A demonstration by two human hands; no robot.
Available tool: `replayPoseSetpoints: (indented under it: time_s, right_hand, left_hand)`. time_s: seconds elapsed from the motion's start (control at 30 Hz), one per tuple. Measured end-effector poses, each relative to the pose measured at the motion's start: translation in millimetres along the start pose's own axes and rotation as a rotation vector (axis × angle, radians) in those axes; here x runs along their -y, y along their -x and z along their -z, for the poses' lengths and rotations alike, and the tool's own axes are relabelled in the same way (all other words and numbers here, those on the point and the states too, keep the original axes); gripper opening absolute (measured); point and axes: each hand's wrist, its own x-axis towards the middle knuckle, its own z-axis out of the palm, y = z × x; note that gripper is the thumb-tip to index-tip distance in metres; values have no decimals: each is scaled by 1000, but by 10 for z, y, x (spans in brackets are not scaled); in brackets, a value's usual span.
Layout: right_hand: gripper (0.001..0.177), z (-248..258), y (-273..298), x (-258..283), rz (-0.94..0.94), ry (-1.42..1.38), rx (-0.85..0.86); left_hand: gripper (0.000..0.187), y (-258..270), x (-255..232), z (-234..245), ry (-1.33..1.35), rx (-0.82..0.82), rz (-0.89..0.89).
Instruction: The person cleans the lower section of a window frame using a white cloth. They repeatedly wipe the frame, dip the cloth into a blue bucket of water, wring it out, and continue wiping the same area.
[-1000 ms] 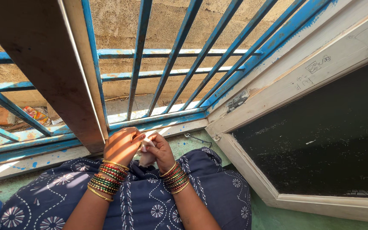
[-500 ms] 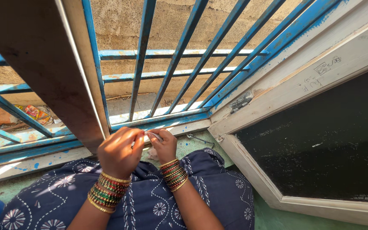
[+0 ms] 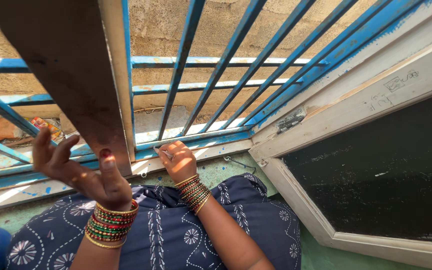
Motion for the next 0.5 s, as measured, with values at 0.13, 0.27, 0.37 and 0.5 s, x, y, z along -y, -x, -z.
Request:
replayPoseSetpoints:
  time_s: [0.13, 0.27, 0.37, 0.5]
  right_hand:
    - [10, -27, 26, -37, -33, 58, 51]
    - [8, -73, 54, -64, -14, 25, -12]
    - [9, -107, 35, -100, -37, 21, -16]
    - [9, -212, -2, -139, -43, 66, -37]
  left_hand:
    - [51, -54, 60, -62, 64, 79, 15]
    - [53, -5, 30, -74, 79, 113, 37]
    - [52, -3, 28, -82, 88, 113, 39]
    - [51, 8, 40, -87, 90, 114, 48]
